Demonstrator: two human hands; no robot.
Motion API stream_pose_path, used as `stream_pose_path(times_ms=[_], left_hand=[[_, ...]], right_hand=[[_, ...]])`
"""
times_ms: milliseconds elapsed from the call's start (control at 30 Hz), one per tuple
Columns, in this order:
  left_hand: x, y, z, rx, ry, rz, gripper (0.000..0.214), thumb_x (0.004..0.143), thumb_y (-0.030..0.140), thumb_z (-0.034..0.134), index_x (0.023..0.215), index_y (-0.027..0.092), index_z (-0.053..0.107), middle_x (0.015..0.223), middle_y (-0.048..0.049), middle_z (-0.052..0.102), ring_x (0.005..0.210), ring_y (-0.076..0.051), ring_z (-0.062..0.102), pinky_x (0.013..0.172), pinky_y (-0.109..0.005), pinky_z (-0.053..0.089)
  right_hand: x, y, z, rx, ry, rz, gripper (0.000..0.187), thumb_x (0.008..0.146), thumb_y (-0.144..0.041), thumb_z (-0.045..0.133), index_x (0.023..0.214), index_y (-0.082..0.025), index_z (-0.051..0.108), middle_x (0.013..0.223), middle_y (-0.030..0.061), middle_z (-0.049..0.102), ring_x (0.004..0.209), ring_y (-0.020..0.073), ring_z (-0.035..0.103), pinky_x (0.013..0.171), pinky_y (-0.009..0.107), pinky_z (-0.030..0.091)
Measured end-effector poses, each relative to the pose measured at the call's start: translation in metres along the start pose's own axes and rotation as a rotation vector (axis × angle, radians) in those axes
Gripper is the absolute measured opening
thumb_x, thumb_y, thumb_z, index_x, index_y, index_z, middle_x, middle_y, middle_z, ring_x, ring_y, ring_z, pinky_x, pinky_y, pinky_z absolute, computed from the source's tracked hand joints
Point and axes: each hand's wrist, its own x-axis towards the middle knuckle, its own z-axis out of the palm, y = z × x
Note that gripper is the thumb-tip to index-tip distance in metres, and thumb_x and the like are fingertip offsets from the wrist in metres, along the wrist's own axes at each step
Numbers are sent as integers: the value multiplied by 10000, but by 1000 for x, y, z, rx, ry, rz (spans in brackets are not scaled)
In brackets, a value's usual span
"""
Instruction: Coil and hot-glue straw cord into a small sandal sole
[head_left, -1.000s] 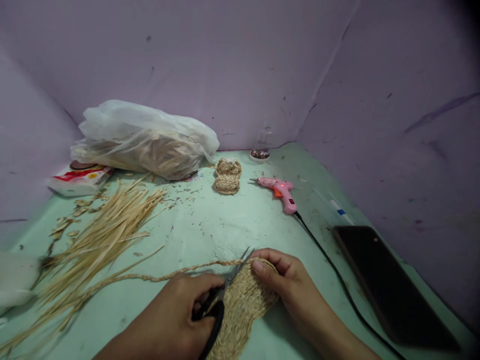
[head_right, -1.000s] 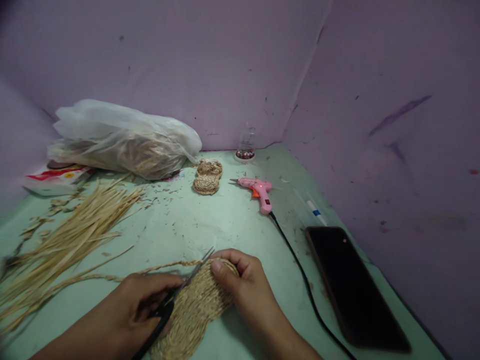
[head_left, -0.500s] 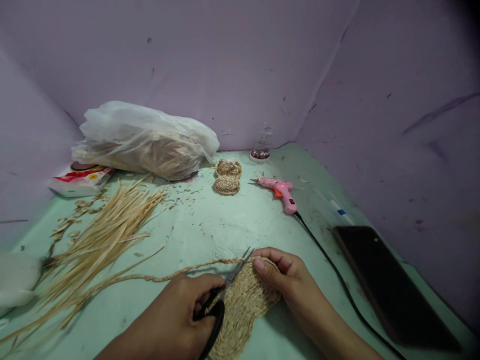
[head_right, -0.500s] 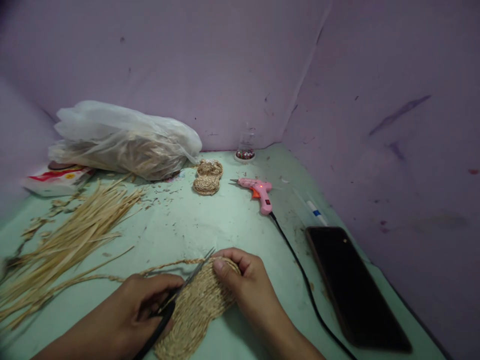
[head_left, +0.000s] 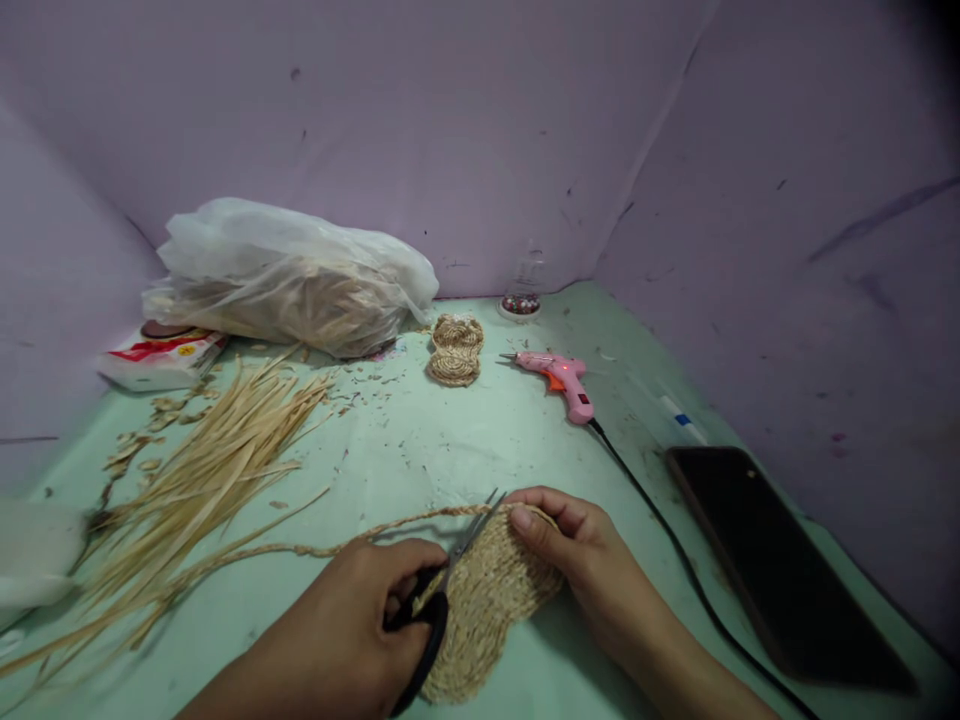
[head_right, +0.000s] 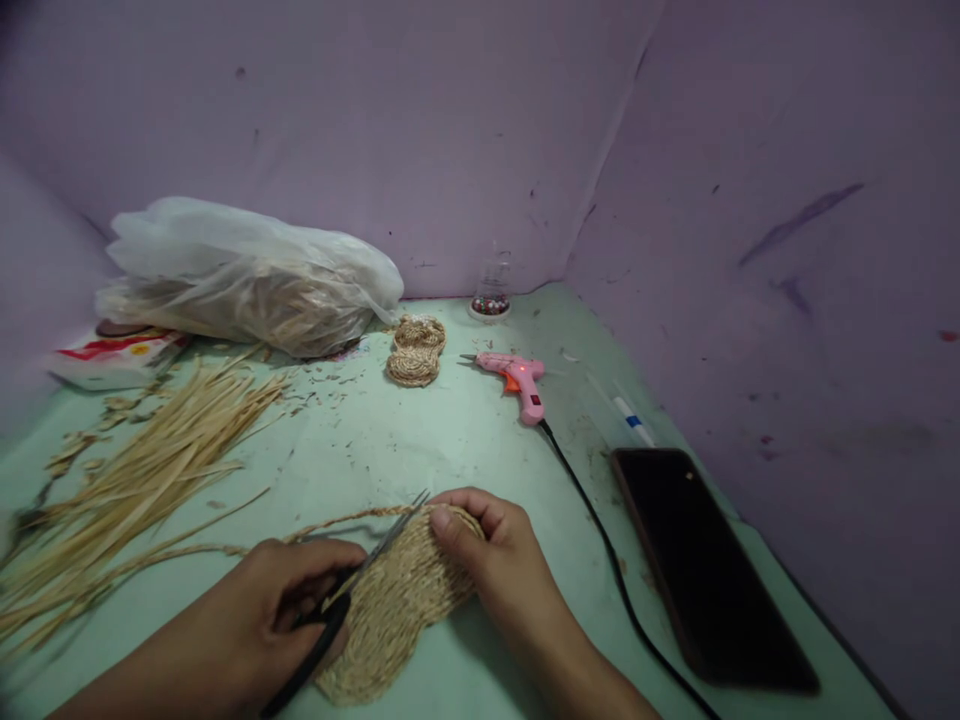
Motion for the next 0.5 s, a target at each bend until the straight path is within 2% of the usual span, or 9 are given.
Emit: stream_pose_path(times_ms=[200, 300, 500], left_hand=[[-4, -5, -7, 56, -3, -3, 180, 742, 265, 497, 789, 187, 653, 680, 19, 610, 636, -128, 514, 569, -205, 373], [-5, -11, -8, 73, -13, 16, 209, 757, 297, 495, 814, 191, 666, 686, 15, 619, 661, -140, 529, 587, -209, 393], [-6, -7, -8, 136, 3, 55, 296, 760, 304, 504, 991, 232, 675, 782, 4, 678, 741, -167, 575, 662, -209, 441]], right_hand=[[2, -7, -2, 94, 38, 17, 456, 553, -447, 841, 866, -143, 706, 718, 43, 696, 627, 144, 598, 610, 265, 427], [1, -11, -2, 169, 8, 7, 487, 553, -390, 855, 940, -153, 676, 740, 38, 701, 639, 147, 617, 627, 271, 440], [1, -10, -3, 190, -65, -37, 386, 571, -381, 852, 794, -129, 661, 687, 46, 690, 608, 134, 613, 609, 260, 439]])
